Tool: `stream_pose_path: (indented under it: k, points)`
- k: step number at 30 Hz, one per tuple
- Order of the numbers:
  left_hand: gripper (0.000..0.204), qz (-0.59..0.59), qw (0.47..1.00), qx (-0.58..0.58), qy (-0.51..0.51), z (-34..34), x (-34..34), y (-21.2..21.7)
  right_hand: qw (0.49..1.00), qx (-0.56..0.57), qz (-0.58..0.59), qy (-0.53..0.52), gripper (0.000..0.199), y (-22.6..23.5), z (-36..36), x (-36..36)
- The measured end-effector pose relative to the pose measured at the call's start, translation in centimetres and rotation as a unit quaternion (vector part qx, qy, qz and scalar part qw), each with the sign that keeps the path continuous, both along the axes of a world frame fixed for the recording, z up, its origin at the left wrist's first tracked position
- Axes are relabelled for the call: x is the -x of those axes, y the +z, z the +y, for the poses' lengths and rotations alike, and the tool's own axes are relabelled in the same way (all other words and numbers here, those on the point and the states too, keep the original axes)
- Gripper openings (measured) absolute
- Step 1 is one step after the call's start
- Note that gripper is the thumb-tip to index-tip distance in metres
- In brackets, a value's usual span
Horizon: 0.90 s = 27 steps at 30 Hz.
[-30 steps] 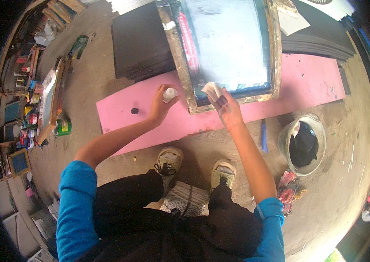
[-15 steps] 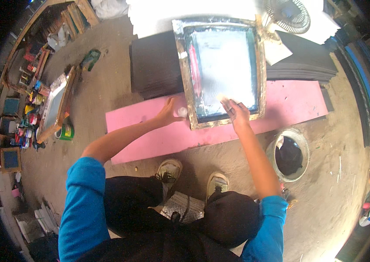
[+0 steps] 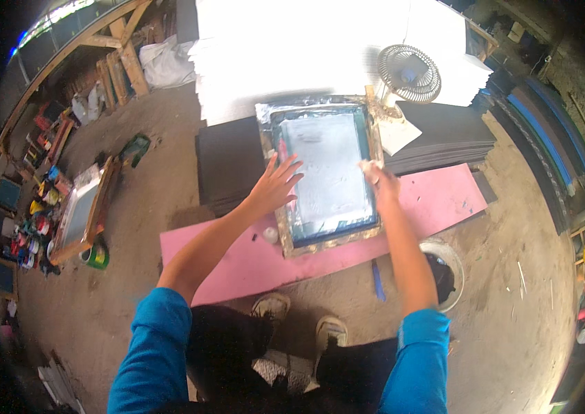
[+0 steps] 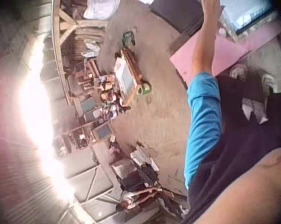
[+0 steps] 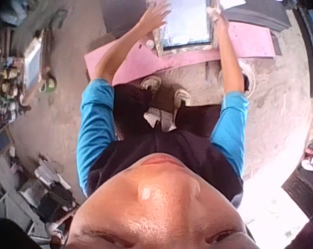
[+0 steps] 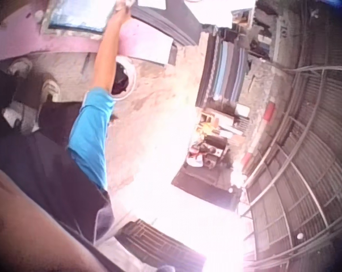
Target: The person carries a screen printing frame to a workbench, then repeatedly wipes the mesh surface with a cloth and a small bottle, focusing on the same frame throughout the clip. The person also removes a plastic film from the frame edges and dips the cloth into a bucket of dark liquid during the cleaning.
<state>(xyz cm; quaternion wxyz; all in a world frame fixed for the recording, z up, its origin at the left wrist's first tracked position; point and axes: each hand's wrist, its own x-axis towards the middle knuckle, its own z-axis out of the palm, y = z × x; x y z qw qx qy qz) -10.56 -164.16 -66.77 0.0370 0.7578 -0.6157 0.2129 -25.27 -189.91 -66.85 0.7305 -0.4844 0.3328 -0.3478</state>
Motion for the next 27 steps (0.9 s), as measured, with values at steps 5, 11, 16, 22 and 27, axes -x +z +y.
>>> stream_pose_path:
  k: [5,11,16,22,27]
  points:
    - [0.06,0.002,0.999,0.008,0.039,-3.2,-2.8,-5.0,0.996,-0.006,0.076,-0.048,0.024,-8.7,-1.0,-0.8]
    - [0.053,0.051,0.996,0.054,0.054,-4.8,-3.5,-8.6,0.885,0.384,0.158,-0.213,0.027,-14.8,-3.6,-4.0]
    - [0.047,0.064,0.994,0.048,0.074,-5.3,-3.5,-8.1,0.747,0.583,0.273,-0.169,0.046,-15.0,3.0,-7.5]
    - [0.044,0.088,0.992,0.058,0.072,-5.3,-3.5,-8.3,0.692,0.673,0.223,0.134,0.072,-15.6,5.5,-7.7]
    - [0.035,0.103,0.986,0.101,0.078,-5.3,-3.4,-8.6,0.761,0.563,0.31,-0.085,0.072,-15.1,4.8,-9.3]
